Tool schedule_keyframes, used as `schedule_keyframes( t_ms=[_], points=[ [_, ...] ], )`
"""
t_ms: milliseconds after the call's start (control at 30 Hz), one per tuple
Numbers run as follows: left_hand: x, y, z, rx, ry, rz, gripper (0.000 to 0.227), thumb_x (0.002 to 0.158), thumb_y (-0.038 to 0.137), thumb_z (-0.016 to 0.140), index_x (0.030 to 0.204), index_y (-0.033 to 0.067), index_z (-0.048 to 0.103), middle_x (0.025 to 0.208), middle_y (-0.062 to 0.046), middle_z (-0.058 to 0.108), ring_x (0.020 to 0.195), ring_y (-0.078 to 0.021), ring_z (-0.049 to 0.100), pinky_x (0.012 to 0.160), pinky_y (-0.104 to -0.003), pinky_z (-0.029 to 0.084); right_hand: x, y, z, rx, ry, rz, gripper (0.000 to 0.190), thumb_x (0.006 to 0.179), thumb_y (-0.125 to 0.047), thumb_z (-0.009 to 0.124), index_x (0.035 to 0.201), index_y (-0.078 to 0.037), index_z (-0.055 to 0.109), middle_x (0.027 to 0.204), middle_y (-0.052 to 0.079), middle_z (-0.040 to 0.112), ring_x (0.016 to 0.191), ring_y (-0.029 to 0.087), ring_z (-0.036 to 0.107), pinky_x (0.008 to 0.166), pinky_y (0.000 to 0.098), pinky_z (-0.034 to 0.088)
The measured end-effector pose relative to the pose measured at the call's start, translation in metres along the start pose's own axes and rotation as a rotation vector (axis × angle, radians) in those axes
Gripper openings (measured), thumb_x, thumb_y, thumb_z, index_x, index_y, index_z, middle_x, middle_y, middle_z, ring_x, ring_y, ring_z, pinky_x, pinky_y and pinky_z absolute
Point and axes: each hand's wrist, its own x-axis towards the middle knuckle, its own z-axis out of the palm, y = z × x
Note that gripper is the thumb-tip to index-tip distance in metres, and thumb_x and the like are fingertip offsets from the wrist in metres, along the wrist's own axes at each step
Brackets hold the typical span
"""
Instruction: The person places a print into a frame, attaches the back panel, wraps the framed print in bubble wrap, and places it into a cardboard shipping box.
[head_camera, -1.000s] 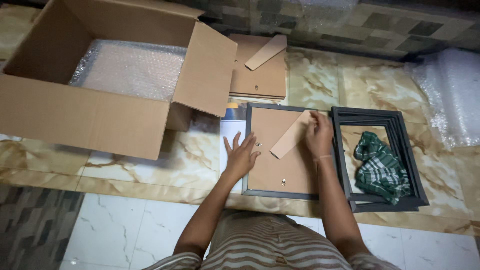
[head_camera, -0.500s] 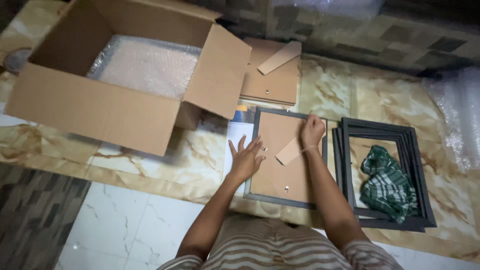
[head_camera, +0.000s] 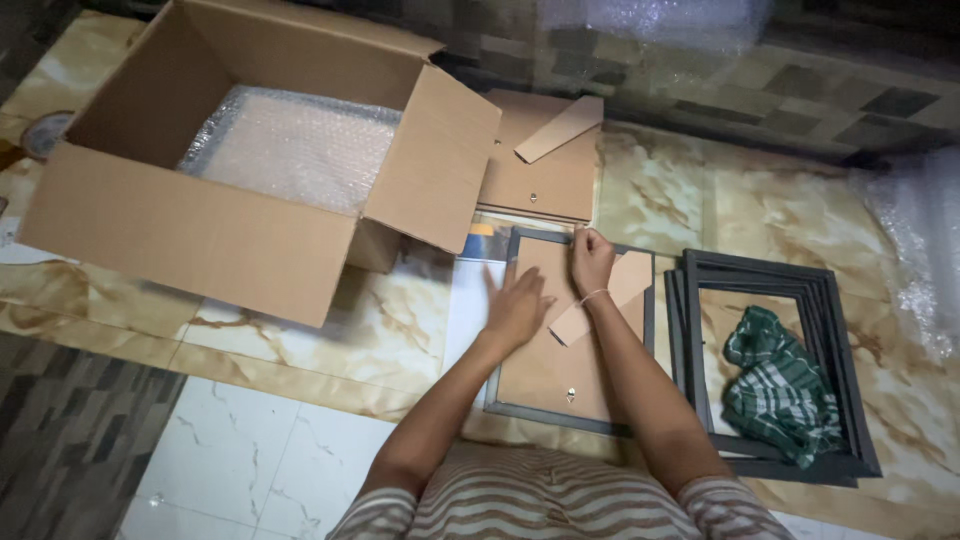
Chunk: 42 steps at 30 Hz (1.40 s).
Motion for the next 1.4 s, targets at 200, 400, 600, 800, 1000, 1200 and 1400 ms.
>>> schedule_keyframes(
  t_ms=[200,400,600,800,1000,1200,1400],
  points=[
    [0.018,0.013,0.02,0.037,0.035,0.117,0.051,0.095,0.032,0.034,0.133,-0.0027,0.034,0.14,-0.022,0.032,0.135,-0.0347,0.022,0.113,-0.043,0.01,-0.023,-0.028,-0.034,0.008,0.02,-0.11,0.028,0.091,-0.021,0.054,0.067,-0.007,0.054,0.056,0.009,0.048,0.061,0.009,0.045,0.059,0.0272,0.039],
    [0.019,0.015,0.014,-0.026,0.03,0.076,0.051,0.094,0.032,0.038,0.132,-0.0013,0.038,0.14,-0.019,0.034,0.135,-0.0318,0.025,0.114,-0.041,0.012,-0.023,0.032,-0.063,0.049,0.155,-0.114,0.028,0.092,-0.019,0.055,0.068,-0.005,0.052,0.06,0.006,0.047,0.067,0.012,0.042,0.063,0.0278,0.037],
    [0.022,0.013,0.024,-0.019,0.037,0.083,0.053,0.094,0.036,0.034,0.133,-0.0003,0.036,0.142,-0.019,0.032,0.135,-0.0325,0.023,0.113,-0.043,0.012,-0.041,-0.017,-0.085,0.098,0.106,0.014,0.038,0.092,-0.022,0.053,0.056,-0.016,0.044,0.05,-0.008,0.034,0.054,0.007,0.033,0.055,0.0226,0.03],
    [0.021,0.038,0.019,0.115,0.006,-0.032,0.068,0.09,0.051,0.034,0.133,-0.0013,0.037,0.142,-0.021,0.031,0.134,-0.0378,0.022,0.11,-0.053,0.01,-0.046,0.007,-0.088,0.11,0.181,-0.048,0.04,0.09,-0.014,0.054,0.053,-0.014,0.04,0.046,-0.004,0.032,0.052,0.008,0.033,0.052,0.0236,0.029],
    [0.016,0.052,0.029,0.134,0.04,-0.055,0.086,0.08,0.061,0.043,0.132,-0.0071,0.033,0.142,-0.027,0.027,0.133,-0.0466,0.018,0.108,-0.056,0.007,-0.056,-0.019,-0.115,0.049,0.072,-0.026,0.044,0.092,-0.021,0.054,0.054,-0.009,0.035,0.05,0.001,0.036,0.057,0.014,0.036,0.056,0.0304,0.031],
    [0.018,0.047,0.047,0.145,0.204,0.033,0.072,0.083,0.057,0.041,0.124,-0.0026,0.046,0.135,-0.022,0.041,0.131,-0.0406,0.026,0.108,-0.054,0.008,-0.072,-0.01,-0.112,0.056,0.03,0.03,0.045,0.091,-0.021,0.053,0.05,-0.016,0.035,0.049,-0.009,0.03,0.052,0.009,0.031,0.051,0.0233,0.027],
    [0.032,0.04,0.108,0.076,0.266,0.145,0.034,0.087,0.011,0.039,0.113,0.0192,0.06,0.122,-0.001,0.057,0.121,-0.03,0.043,0.102,-0.052,0.028,-0.067,-0.015,-0.114,0.083,-0.015,0.012,0.043,0.091,-0.019,0.052,0.05,-0.017,0.036,0.049,-0.009,0.03,0.053,0.008,0.03,0.051,0.0228,0.025]
  ],
)
